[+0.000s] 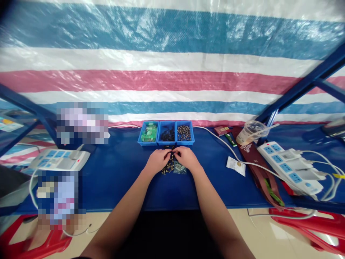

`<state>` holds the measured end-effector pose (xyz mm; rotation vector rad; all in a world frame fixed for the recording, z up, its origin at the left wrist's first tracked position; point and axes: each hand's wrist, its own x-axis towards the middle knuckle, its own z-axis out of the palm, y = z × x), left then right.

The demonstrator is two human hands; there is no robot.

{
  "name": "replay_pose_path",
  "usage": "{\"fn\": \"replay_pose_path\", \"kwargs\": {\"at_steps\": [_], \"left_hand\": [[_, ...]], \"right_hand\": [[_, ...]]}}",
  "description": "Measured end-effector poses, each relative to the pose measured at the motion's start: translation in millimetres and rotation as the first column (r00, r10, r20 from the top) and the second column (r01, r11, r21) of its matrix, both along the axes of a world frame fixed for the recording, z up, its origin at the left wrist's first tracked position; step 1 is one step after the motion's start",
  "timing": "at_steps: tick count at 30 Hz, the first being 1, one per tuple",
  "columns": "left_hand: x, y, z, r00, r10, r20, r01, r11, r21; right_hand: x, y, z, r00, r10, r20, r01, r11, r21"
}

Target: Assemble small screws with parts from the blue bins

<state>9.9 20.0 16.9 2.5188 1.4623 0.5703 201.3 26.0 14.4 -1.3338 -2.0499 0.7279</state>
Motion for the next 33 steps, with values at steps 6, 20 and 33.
{"fn": "replay_pose_path", "kwargs": {"at_steps": [6, 20, 33], "left_hand": [[-1.1, 2.4, -7.4, 0.995, -0.052, -0.083, 0.053, 0.999, 0.008], [1.2, -1.6, -5.0, 0.993, 0.07, -0.093, -0.067, 0.997, 0.043], [1.1, -3.9, -5.2, 0.995, 0.071, -0.069, -0.068, 0.997, 0.033]], "right_hand": [[1.5, -0.5, -3.7, 0.999, -0.042, -0.027, 0.043, 0.999, 0.005], [-3.0, -6.2, -1.5, 1.0, -0.017, 0.001, 0.017, 0.999, 0.041], [-8.0, -6.8, -7.3, 0.997, -0.041, 0.059, 0.037, 0.997, 0.063]]}}
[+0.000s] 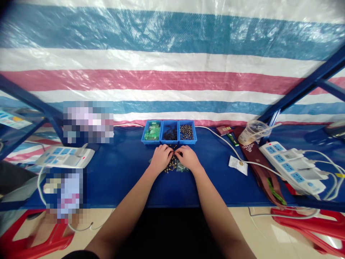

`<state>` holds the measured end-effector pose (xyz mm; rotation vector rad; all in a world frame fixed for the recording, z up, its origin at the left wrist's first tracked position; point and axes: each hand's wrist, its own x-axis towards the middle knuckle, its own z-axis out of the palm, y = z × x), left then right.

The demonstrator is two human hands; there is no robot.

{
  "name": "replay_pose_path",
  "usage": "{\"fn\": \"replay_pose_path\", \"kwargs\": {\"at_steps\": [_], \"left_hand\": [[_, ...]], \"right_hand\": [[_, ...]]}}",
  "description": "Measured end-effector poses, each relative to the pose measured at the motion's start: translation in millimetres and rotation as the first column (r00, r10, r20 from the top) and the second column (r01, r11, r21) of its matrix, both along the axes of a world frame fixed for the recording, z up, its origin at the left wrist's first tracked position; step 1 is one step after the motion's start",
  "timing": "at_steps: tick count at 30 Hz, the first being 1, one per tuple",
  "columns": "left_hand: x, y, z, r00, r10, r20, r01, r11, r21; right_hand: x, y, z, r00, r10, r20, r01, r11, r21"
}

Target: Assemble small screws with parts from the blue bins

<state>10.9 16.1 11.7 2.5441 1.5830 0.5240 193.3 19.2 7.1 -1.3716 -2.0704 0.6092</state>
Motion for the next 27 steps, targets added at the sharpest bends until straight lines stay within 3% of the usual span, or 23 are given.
{"fn": "replay_pose_path", "kwargs": {"at_steps": [5, 9, 16, 27], "left_hand": [[-0.2, 1.2, -2.5, 1.0, -0.016, 0.024, 0.016, 1.0, -0.004], [-1.5, 2.2, -0.8, 0.993, -0.032, 0.11, 0.031, 0.999, 0.006], [-4.4, 3.3, 5.5, 0.928, -0.031, 0.371, 0.034, 0.999, -0.001], [-7.2, 6.8, -0.5, 0.855, -0.02, 0.519, -0.009, 0.999, 0.053]], "right_hand": [[-2.7, -1.7, 0.5, 0.999, -0.042, -0.029, 0.042, 0.999, 0.0], [-4.9, -2.9, 3.5, 0.989, -0.031, -0.147, 0.032, 0.999, 0.004], [-5.0, 0.7, 3.9, 0.934, -0.151, -0.324, 0.141, 0.989, -0.053], [-8.8, 0.3, 6.8, 0.879, -0.184, -0.439, 0.169, 0.983, -0.073]]}}
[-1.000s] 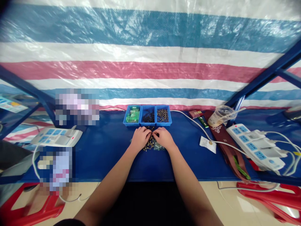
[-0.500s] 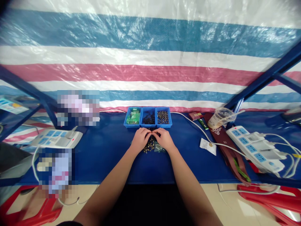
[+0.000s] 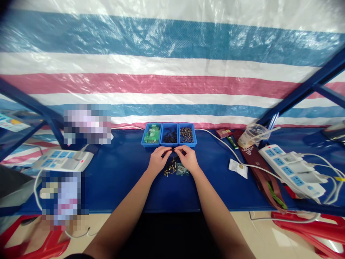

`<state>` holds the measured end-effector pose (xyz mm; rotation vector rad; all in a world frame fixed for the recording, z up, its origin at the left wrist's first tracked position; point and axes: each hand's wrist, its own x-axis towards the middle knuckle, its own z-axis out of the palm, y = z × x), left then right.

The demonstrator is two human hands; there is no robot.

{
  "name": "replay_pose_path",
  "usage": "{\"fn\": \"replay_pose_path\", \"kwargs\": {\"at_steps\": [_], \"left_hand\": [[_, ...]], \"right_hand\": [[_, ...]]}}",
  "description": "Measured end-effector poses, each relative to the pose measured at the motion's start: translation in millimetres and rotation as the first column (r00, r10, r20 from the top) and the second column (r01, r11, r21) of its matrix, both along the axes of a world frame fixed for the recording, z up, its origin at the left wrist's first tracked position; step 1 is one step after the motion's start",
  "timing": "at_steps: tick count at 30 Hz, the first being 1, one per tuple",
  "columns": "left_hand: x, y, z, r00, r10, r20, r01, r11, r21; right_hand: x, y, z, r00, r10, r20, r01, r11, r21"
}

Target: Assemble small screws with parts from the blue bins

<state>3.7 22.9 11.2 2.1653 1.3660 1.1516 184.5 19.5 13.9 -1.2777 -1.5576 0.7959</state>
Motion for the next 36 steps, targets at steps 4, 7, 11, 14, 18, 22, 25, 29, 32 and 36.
{"fn": "replay_pose_path", "kwargs": {"at_steps": [4, 7, 11, 14, 18, 22, 25, 29, 32, 36], "left_hand": [[-0.4, 1.3, 0.0, 1.0, -0.001, 0.029, 0.002, 1.0, -0.018], [-0.2, 2.1, 0.4, 0.999, 0.0, 0.052, 0.002, 0.999, -0.037], [0.2, 2.7, -1.3, 0.997, -0.014, 0.08, 0.016, 0.999, -0.029], [0.5, 2.8, -4.0, 0.995, -0.024, 0.101, 0.025, 1.0, -0.007], [1.1, 2.8, -6.7, 0.994, -0.029, 0.106, 0.027, 0.999, 0.022], [1.2, 3.1, -6.6, 0.992, -0.027, 0.12, 0.022, 0.999, 0.045], [1.5, 3.6, -6.0, 0.991, -0.049, 0.126, 0.043, 0.998, 0.054], [2.9, 4.2, -5.1, 0.989, -0.05, 0.139, 0.046, 0.998, 0.034], [3.0, 3.8, -4.0, 0.989, -0.048, 0.141, 0.046, 0.999, 0.019], [0.6, 2.3, -3.0, 0.992, -0.048, 0.121, 0.047, 0.999, 0.007]], "right_hand": [[0.3, 1.3, 0.7, 1.0, 0.014, 0.003, -0.014, 1.0, 0.009], [0.1, 1.4, 2.1, 1.0, 0.015, 0.002, -0.015, 0.999, 0.031], [-1.0, -0.3, 3.2, 1.0, -0.004, 0.014, 0.003, 0.998, 0.06], [-1.7, -1.5, 3.0, 1.0, -0.021, 0.013, 0.021, 0.998, 0.051], [-1.2, -1.2, 2.2, 1.0, -0.02, -0.014, 0.02, 0.999, 0.032], [-0.2, -0.4, 2.2, 1.0, 0.015, -0.016, -0.015, 0.999, 0.04], [-0.1, -0.2, 2.4, 1.0, 0.015, 0.001, -0.016, 0.999, 0.044], [0.3, -0.8, 1.8, 1.0, -0.007, 0.025, 0.006, 0.998, 0.06], [0.6, -2.0, 1.9, 0.999, -0.005, 0.039, 0.001, 0.997, 0.083], [0.1, -3.6, 3.5, 0.998, 0.02, 0.055, -0.025, 0.995, 0.098]]}}
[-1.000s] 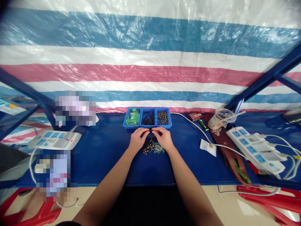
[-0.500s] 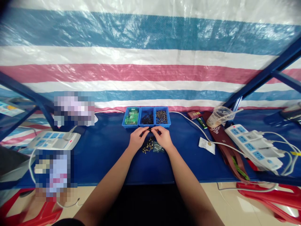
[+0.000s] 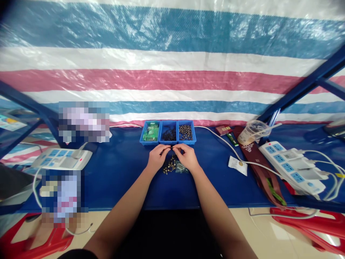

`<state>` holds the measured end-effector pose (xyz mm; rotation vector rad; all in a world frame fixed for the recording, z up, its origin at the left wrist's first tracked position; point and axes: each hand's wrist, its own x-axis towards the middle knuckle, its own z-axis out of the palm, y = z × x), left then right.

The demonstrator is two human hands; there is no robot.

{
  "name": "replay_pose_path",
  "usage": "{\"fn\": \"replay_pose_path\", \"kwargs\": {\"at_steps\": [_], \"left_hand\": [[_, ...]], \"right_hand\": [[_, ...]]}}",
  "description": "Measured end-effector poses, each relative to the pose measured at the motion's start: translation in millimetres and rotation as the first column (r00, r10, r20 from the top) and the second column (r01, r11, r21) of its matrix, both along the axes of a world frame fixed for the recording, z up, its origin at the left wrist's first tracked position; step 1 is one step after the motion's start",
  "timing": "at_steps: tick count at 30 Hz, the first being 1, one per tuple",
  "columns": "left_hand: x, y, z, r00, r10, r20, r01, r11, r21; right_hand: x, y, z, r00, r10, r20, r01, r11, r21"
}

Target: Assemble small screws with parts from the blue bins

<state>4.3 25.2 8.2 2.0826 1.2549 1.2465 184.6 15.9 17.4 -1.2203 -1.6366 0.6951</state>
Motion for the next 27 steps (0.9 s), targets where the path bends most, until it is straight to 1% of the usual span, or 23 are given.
{"fn": "replay_pose_path", "kwargs": {"at_steps": [4, 8, 14, 18, 23, 27], "left_hand": [[-0.8, -1.1, -1.1, 1.0, 0.016, -0.001, -0.016, 1.0, 0.009], [0.8, -2.1, -1.3, 1.0, 0.003, -0.002, -0.003, 1.0, 0.026], [0.4, -5.0, 1.1, 1.0, 0.007, -0.03, -0.007, 1.0, 0.027], [-0.2, -5.8, -0.6, 0.999, 0.0, -0.047, 0.001, 0.999, 0.036], [0.3, -6.3, -2.8, 1.0, 0.01, -0.019, -0.009, 0.998, 0.062], [0.6, -7.2, -1.4, 1.0, 0.005, -0.005, -0.005, 1.0, 0.03]], "right_hand": [[-0.2, -0.4, 1.2, 1.0, -0.005, -0.002, 0.005, 1.0, 0.006], [0.4, -0.7, 1.8, 1.0, -0.014, -0.001, 0.014, 1.0, 0.013], [-0.4, -3.1, 4.5, 0.999, 0.032, 0.015, -0.032, 0.999, 0.002], [-0.6, -4.1, 7.1, 0.999, 0.038, 0.018, -0.038, 0.999, -0.004], [-0.8, -5.5, 9.6, 0.999, 0.04, 0.032, -0.04, 0.999, -0.009], [-2.0, -6.7, 9.2, 0.998, 0.049, 0.041, -0.048, 0.998, -0.026]]}}
